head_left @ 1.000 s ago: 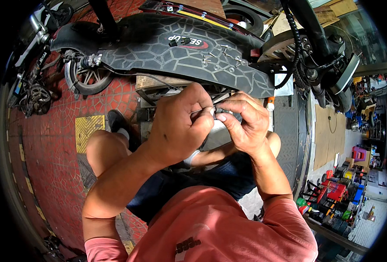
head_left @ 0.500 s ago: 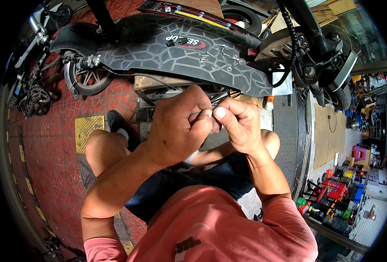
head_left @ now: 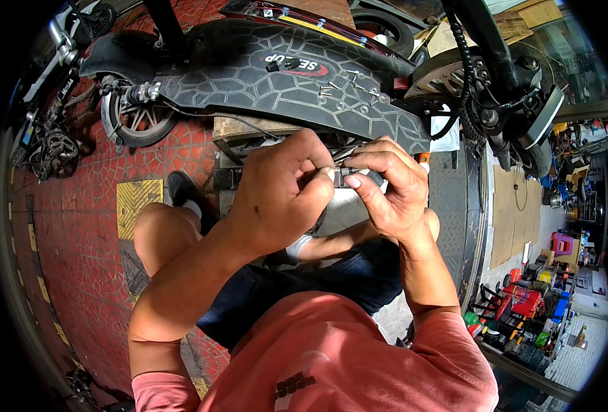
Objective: The person is repairing an electric scooter by hand, focusing on the rear wheel area. They manipulate small components, likely electrical connectors or fasteners, near the wheel hub and brake assembly. The task involves precise hand movements to connect or adjust parts within the scooter's frame.
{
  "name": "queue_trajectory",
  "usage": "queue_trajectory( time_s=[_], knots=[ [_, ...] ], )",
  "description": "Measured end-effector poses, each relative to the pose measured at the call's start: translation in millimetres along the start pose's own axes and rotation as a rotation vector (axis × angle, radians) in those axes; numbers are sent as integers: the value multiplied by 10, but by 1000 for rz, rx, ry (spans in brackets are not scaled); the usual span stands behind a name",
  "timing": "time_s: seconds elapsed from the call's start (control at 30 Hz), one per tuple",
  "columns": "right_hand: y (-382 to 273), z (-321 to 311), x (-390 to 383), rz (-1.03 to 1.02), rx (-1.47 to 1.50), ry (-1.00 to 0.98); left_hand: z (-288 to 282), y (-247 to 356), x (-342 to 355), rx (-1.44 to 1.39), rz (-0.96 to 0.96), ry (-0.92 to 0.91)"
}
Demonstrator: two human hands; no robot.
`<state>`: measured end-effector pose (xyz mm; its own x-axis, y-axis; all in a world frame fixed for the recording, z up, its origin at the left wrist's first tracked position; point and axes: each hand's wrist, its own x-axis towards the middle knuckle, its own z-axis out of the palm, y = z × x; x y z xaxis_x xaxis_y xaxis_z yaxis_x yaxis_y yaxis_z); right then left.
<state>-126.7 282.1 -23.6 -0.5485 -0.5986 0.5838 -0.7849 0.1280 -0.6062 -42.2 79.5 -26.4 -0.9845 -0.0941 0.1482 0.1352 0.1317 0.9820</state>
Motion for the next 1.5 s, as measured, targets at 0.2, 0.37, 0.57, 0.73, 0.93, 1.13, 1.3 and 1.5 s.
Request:
queue_trajectory(
  time_s=[0.2, 0.37, 0.57, 0.73, 0.93, 1.13, 1.3, 1.5],
  knots=[
    [3, 58, -25, 36, 64, 34, -22, 58, 9, 109, 107, 4],
    [-17, 115, -69, 129, 151, 37, -1, 44, 0, 121, 198, 36],
    [-70, 93, -106, 249, 191, -7, 9, 52, -11, 162, 232, 48],
    [-125, 134, -164, 459, 393, -30, 26, 27, -27, 194, 256, 48],
    [-75, 78, -224, 663, 520, -145, 55, 26, -33, 137, 230, 32],
    [-97, 36, -53, 178, 160, -13, -6, 32, -11, 93, 146, 14],
    [-17, 49, -8, -28, 16, -6, -10, 45, -10, 41, 146, -10],
    [-107, 106, -67, 128, 115, -23, 0, 38, -43, 192, 251, 23]
  ],
)
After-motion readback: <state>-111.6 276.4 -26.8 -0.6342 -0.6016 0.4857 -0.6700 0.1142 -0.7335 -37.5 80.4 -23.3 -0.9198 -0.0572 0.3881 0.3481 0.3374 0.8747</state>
